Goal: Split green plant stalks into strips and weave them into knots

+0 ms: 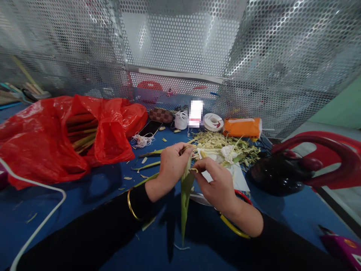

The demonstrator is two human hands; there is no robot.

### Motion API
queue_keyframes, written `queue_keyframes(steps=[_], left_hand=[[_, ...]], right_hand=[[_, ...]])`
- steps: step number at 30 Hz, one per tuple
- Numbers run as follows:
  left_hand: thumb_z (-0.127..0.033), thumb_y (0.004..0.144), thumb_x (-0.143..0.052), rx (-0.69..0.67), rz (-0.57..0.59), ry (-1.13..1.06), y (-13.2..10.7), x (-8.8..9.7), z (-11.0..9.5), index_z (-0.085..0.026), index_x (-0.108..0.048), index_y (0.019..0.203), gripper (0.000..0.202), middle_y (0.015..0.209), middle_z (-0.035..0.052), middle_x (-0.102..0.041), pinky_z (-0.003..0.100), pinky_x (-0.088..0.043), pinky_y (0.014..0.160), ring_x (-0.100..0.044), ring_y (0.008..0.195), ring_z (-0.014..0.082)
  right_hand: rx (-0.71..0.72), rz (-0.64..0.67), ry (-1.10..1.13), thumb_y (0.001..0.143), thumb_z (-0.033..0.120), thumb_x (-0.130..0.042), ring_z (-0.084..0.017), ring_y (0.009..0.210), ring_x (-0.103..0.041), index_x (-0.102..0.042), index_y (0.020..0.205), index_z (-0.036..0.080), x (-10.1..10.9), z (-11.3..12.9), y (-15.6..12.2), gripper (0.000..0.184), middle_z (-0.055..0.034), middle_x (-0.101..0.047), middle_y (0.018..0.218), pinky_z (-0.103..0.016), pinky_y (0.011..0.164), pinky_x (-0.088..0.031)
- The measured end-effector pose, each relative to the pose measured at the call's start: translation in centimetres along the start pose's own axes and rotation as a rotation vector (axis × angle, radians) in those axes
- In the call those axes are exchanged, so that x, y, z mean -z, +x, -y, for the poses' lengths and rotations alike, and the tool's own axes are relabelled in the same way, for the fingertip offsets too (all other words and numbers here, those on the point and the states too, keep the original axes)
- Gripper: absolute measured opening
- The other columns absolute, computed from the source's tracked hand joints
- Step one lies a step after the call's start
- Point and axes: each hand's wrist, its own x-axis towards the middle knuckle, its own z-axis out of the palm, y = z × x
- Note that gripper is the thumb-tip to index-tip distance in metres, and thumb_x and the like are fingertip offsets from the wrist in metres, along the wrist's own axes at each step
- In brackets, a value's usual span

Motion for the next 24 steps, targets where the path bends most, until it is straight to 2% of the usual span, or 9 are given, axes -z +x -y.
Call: queue_keyframes(steps=[3,5,8,10,14,19,24], left_hand=[[-0.028,0.082,-0.057,0.022,-0.021,-0.024,0.2,0.1,0.1,-0.016,-0.072,0.083,0.019,0.073,0.0019,-0.073,0.023,-0.046,0.059,-0.063,0.065,0.0152],[-0.028,0.081,-0.057,0.035,-0.034,-0.034,0.3,0.2,0.1,-0.016,-0.072,0.085,0.020,0.076,0.0033,-0.073,0.024,-0.047,0.060,-0.064,0.068,0.0159],[-0.029,0.080,-0.058,0.039,-0.039,-0.058,0.4,0.0,0.1,-0.016,-0.071,0.089,0.021,0.083,0.0045,-0.073,0.023,-0.047,0.061,-0.064,0.071,0.0158],[-0.026,0.078,-0.059,0.055,-0.024,-0.067,0.1,-0.4,0.3,-0.015,-0.070,0.089,0.019,0.081,0.0037,-0.072,0.023,-0.046,0.059,-0.062,0.068,0.0146],[-0.029,0.080,-0.056,0.107,0.074,-0.066,-0.8,-1.2,0.5,-0.015,-0.066,0.073,0.018,0.063,-0.0006,-0.063,0.022,-0.038,0.050,-0.053,0.055,0.0121],[-0.031,0.079,-0.055,0.095,0.042,0.043,-1.1,-1.3,0.5,-0.017,-0.058,0.062,0.023,0.055,-0.0032,-0.051,0.023,-0.030,0.049,-0.043,0.054,0.0111],[-0.032,0.079,-0.053,0.091,0.036,0.042,-1.0,-1.1,0.5,-0.018,-0.051,0.059,0.025,0.054,-0.0042,-0.045,0.023,-0.027,0.048,-0.039,0.052,0.0107]], right_hand=[[-0.154,0.054,0.045,0.079,0.016,-0.060,-0.014,0.061,-0.056,-0.055,0.084,0.021,-0.3,0.2,0.0,0.009,0.0011,-0.060,0.071,-0.026,0.059,-0.045],[-0.269,0.086,0.090,0.077,0.016,-0.061,-0.012,0.055,-0.051,-0.054,0.078,0.021,-0.6,0.2,0.1,0.009,0.0041,-0.055,0.063,-0.024,0.052,-0.040],[-0.340,0.033,0.157,0.078,0.016,-0.057,-0.011,0.052,-0.046,-0.052,0.069,0.021,-0.7,-0.3,0.3,0.012,0.0055,-0.049,0.058,-0.023,0.050,-0.037],[-0.370,-0.038,0.204,0.080,0.019,-0.057,-0.011,0.053,-0.046,-0.054,0.070,0.020,-0.5,-0.8,0.6,0.010,0.0049,-0.051,0.059,-0.023,0.051,-0.037],[-0.369,-0.156,0.194,0.080,0.023,-0.058,-0.011,0.053,-0.045,-0.054,0.071,0.020,0.0,-1.5,1.3,0.010,0.0045,-0.051,0.060,-0.024,0.051,-0.038],[-0.338,-0.064,0.117,0.076,0.018,-0.060,-0.010,0.050,-0.042,-0.045,0.065,0.022,0.1,-1.3,1.3,0.019,0.0069,-0.045,0.055,-0.023,0.048,-0.033],[-0.255,-0.108,0.133,0.083,0.019,-0.054,-0.011,0.053,-0.043,-0.048,0.065,0.021,0.1,-1.0,0.9,0.019,0.0050,-0.045,0.057,-0.024,0.051,-0.035]])
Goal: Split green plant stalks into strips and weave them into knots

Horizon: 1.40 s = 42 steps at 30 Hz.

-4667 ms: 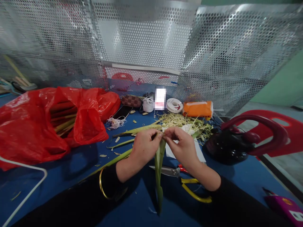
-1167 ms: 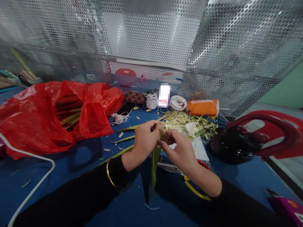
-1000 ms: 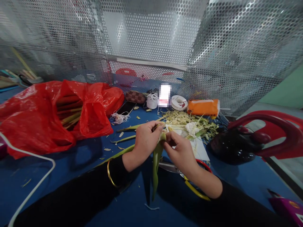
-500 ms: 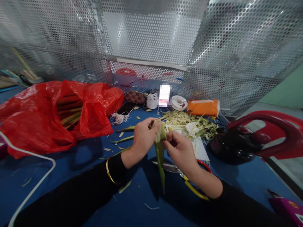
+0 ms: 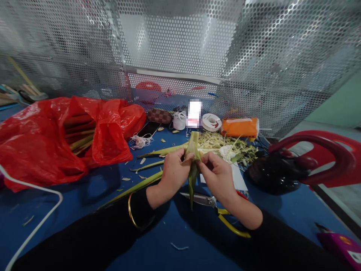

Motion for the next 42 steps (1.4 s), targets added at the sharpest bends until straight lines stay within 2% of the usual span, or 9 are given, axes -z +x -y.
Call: queue_keyframes(steps=[8,12,15,22,26,29,32,37,42], left_hand=[[-0.035,0.083,-0.053,-0.009,0.017,-0.035,0.0,0.1,-0.1,-0.018,-0.054,0.064,0.026,0.055,-0.0047,-0.044,0.023,-0.028,0.050,-0.040,0.054,0.0112],[-0.028,0.084,-0.051,-0.081,-0.058,0.090,-0.3,0.3,-0.5,-0.017,-0.057,0.068,0.021,0.060,-0.0033,-0.052,0.024,-0.031,0.056,-0.046,0.059,0.0124],[-0.029,0.086,-0.051,-0.116,-0.059,0.153,-0.4,0.4,-0.6,-0.018,-0.059,0.071,0.021,0.062,-0.0027,-0.056,0.025,-0.031,0.057,-0.049,0.060,0.0132],[-0.031,0.085,-0.052,-0.118,-0.063,0.161,0.3,0.5,-0.2,-0.019,-0.050,0.063,0.026,0.059,-0.0039,-0.052,0.024,-0.029,0.056,-0.046,0.058,0.0128],[-0.027,0.084,-0.049,-0.107,-0.097,0.162,0.4,0.6,-0.2,-0.019,-0.050,0.064,0.022,0.059,-0.0040,-0.052,0.024,-0.029,0.055,-0.045,0.057,0.0126],[-0.023,0.084,-0.047,-0.140,-0.088,0.162,0.4,0.7,-0.2,-0.019,-0.053,0.066,0.019,0.061,-0.0031,-0.054,0.024,-0.030,0.056,-0.047,0.059,0.0129],[-0.027,0.085,-0.050,-0.147,-0.072,0.157,0.4,0.7,-0.1,-0.018,-0.055,0.067,0.021,0.062,-0.0023,-0.056,0.024,-0.030,0.056,-0.049,0.060,0.0133],[-0.030,0.086,-0.052,-0.128,-0.111,0.155,1.1,0.8,0.3,-0.018,-0.057,0.070,0.021,0.063,-0.0021,-0.057,0.024,-0.032,0.058,-0.050,0.062,0.0134],[-0.031,0.084,-0.054,-0.094,-0.170,0.147,1.9,1.2,0.7,-0.017,-0.059,0.072,0.019,0.063,-0.0024,-0.058,0.024,-0.032,0.059,-0.050,0.061,0.0133]], right_hand=[[0.165,-0.052,-0.017,0.085,0.016,-0.055,-0.013,0.059,-0.049,-0.054,0.073,0.021,-0.2,0.0,-0.7,0.013,0.0026,-0.053,0.065,-0.026,0.058,-0.042],[0.054,-0.006,-0.051,0.081,0.017,-0.058,-0.012,0.054,-0.047,-0.049,0.071,0.022,-0.5,0.2,-0.7,0.015,0.0044,-0.050,0.062,-0.025,0.053,-0.040],[0.005,0.003,-0.068,0.080,0.016,-0.058,-0.012,0.051,-0.045,-0.048,0.068,0.022,-0.5,0.2,-0.7,0.016,0.0054,-0.048,0.057,-0.024,0.050,-0.037],[0.202,-0.021,-0.120,0.085,0.015,-0.055,-0.014,0.062,-0.056,-0.056,0.081,0.023,-0.2,0.6,-1.3,0.009,0.0005,-0.060,0.070,-0.028,0.062,-0.046],[0.041,0.051,-0.053,0.081,0.018,-0.060,-0.013,0.059,-0.055,-0.051,0.078,0.022,-0.5,0.8,-1.1,0.010,0.0026,-0.057,0.068,-0.025,0.057,-0.046],[-0.045,0.113,-0.063,0.078,0.016,-0.060,-0.011,0.051,-0.049,-0.048,0.070,0.022,-0.7,0.7,-1.0,0.016,0.0059,-0.051,0.058,-0.023,0.049,-0.039],[0.013,0.073,-0.087,0.081,0.015,-0.057,-0.012,0.052,-0.049,-0.050,0.070,0.022,-0.6,0.4,-1.2,0.015,0.0050,-0.052,0.058,-0.024,0.051,-0.038],[0.189,-0.011,-0.118,0.084,0.012,-0.056,-0.015,0.065,-0.060,-0.059,0.082,0.022,-0.1,1.1,-1.8,0.011,0.0001,-0.064,0.072,-0.027,0.062,-0.046],[0.223,-0.033,-0.087,0.086,0.015,-0.058,-0.015,0.064,-0.062,-0.064,0.083,0.021,0.4,2.4,-2.2,0.009,-0.0007,-0.066,0.071,-0.027,0.060,-0.048]])
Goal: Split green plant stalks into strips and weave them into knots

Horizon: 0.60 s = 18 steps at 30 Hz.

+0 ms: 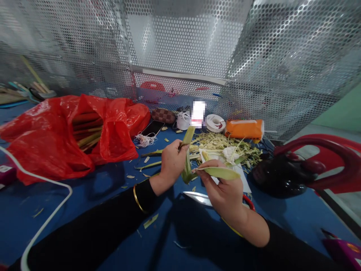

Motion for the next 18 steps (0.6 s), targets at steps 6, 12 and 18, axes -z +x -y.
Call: queue_keyframes(steps=[6,12,18], left_hand=[[-0.029,0.083,-0.053,0.013,-0.048,-0.004,0.5,0.2,0.2,-0.017,-0.059,0.071,0.018,0.062,-0.0020,-0.059,0.024,-0.033,0.059,-0.050,0.060,0.0135],[-0.031,0.082,-0.054,0.027,-0.093,-0.017,1.5,0.3,1.5,-0.018,-0.058,0.069,0.019,0.061,-0.0024,-0.057,0.025,-0.033,0.060,-0.050,0.060,0.0140],[-0.030,0.078,-0.059,0.117,-0.171,-0.077,3.0,0.8,3.2,-0.017,-0.059,0.068,0.017,0.059,-0.0029,-0.055,0.025,-0.032,0.058,-0.047,0.059,0.0139]], right_hand=[[0.019,-0.018,0.064,0.085,0.012,-0.062,-0.013,0.064,-0.061,-0.065,0.083,0.021,0.4,0.5,0.2,0.009,0.0002,-0.066,0.073,-0.026,0.060,-0.049],[-0.094,-0.006,0.322,0.086,0.015,-0.063,-0.017,0.068,-0.067,-0.066,0.081,0.022,1.2,1.9,0.3,0.009,-0.0009,-0.069,0.074,-0.032,0.066,-0.055],[-0.414,0.040,0.587,0.079,0.023,-0.071,-0.012,0.046,-0.058,-0.064,0.073,0.020,2.8,2.6,2.0,0.010,0.0034,-0.060,0.055,-0.024,0.044,-0.049]])
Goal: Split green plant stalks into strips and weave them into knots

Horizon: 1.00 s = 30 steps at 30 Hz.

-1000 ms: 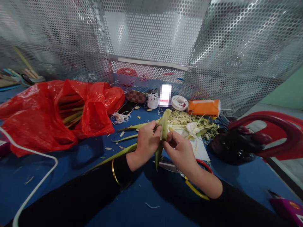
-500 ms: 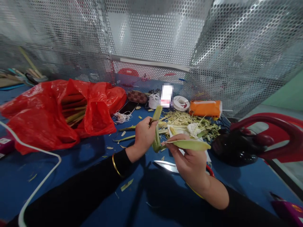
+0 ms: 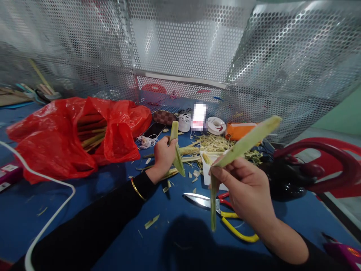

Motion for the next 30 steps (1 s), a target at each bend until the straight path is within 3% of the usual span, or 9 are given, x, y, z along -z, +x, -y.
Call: queue_keyframes(steps=[3,6,9,13,17,21,25,28,30], left_hand=[[-0.029,0.077,-0.063,0.096,0.095,-0.154,0.0,-0.1,-0.4,-0.016,-0.061,0.070,0.014,0.060,-0.0025,-0.056,0.025,-0.035,0.056,-0.049,0.058,0.0138],[-0.027,0.079,-0.061,0.170,0.270,-0.296,-0.9,-0.2,-2.0,-0.015,-0.062,0.078,0.012,0.061,-0.0010,-0.060,0.024,-0.042,0.055,-0.056,0.056,0.0138],[-0.014,0.079,-0.060,0.469,0.494,-0.647,-1.9,0.1,-4.0,-0.013,-0.061,0.085,0.007,0.067,0.0003,-0.063,0.025,-0.049,0.061,-0.060,0.057,0.0114],[-0.015,0.075,-0.067,0.666,0.615,-0.806,-2.8,0.7,-5.4,-0.013,-0.059,0.076,0.008,0.053,-0.0057,-0.049,0.017,-0.037,0.044,-0.042,0.041,0.0043],[-0.030,0.065,-0.080,0.598,0.602,-0.719,-3.5,0.7,-5.5,-0.015,-0.057,0.067,0.028,0.040,-0.0123,-0.030,0.017,-0.015,0.036,-0.021,0.034,0.0016],[-0.031,0.063,-0.080,0.510,0.544,-0.658,-3.8,0.6,-5.4,-0.016,-0.062,0.075,0.026,0.037,-0.0129,-0.031,0.020,-0.009,0.037,-0.018,0.032,0.0023],[-0.025,0.065,-0.075,0.387,0.460,-0.549,-4.0,0.7,-5.8,-0.016,-0.062,0.066,0.015,0.039,-0.0111,-0.037,0.020,-0.018,0.038,-0.025,0.034,0.0033],[-0.020,0.065,-0.073,0.261,0.419,-0.474,-4.4,0.6,-6.1,-0.015,-0.062,0.060,0.012,0.048,-0.0072,-0.049,0.020,-0.032,0.047,-0.039,0.043,0.0052],[-0.020,0.064,-0.071,0.186,0.432,-0.433,-4.8,0.5,-6.1,-0.015,-0.063,0.059,0.011,0.055,-0.0040,-0.056,0.022,-0.037,0.054,-0.047,0.052,0.0077]], right_hand=[[-0.106,0.048,0.029,0.077,0.026,-0.072,-0.010,0.048,-0.056,-0.063,0.070,0.018,0.7,-0.3,1.3,0.014,0.0031,-0.059,0.056,-0.023,0.048,-0.049],[-0.176,0.081,-0.004,0.076,0.030,-0.071,-0.010,0.048,-0.054,-0.061,0.067,0.018,1.1,-1.2,2.3,0.019,0.0028,-0.059,0.053,-0.024,0.050,-0.047],[-0.206,0.094,-0.035,0.075,0.034,-0.070,-0.010,0.048,-0.053,-0.057,0.064,0.019,1.2,-2.2,2.9,0.023,0.0035,-0.057,0.051,-0.024,0.050,-0.045],[-0.202,0.129,-0.125,0.078,0.036,-0.065,-0.010,0.047,-0.051,-0.052,0.059,0.020,0.9,-2.8,3.1,0.028,0.0048,-0.053,0.049,-0.025,0.049,-0.042],[-0.179,0.169,-0.184,0.080,0.036,-0.061,-0.011,0.047,-0.051,-0.050,0.058,0.021,0.5,-3.1,2.7,0.029,0.0047,-0.052,0.050,-0.025,0.050,-0.043],[-0.190,0.209,-0.210,0.080,0.033,-0.060,-0.012,0.049,-0.054,-0.047,0.056,0.021,0.4,-3.6,2.5,0.030,0.0037,-0.054,0.051,-0.027,0.052,-0.046],[-0.111,0.192,-0.294,0.083,0.032,-0.058,-0.013,0.052,-0.052,-0.050,0.059,0.020,0.5,-4.0,2.5,0.027,0.0034,-0.052,0.053,-0.027,0.053,-0.044],[-0.043,0.050,-0.300,0.081,0.034,-0.061,-0.013,0.058,-0.054,-0.057,0.076,0.020,0.6,-3.9,2.8,0.015,0.0021,-0.057,0.064,-0.028,0.055,-0.045],[-0.038,-0.027,-0.261,0.077,0.035,-0.065,-0.014,0.059,-0.055,-0.057,0.080,0.020,0.7,-3.6,3.1,0.017,0.0012,-0.059,0.068,-0.029,0.056,-0.046]])
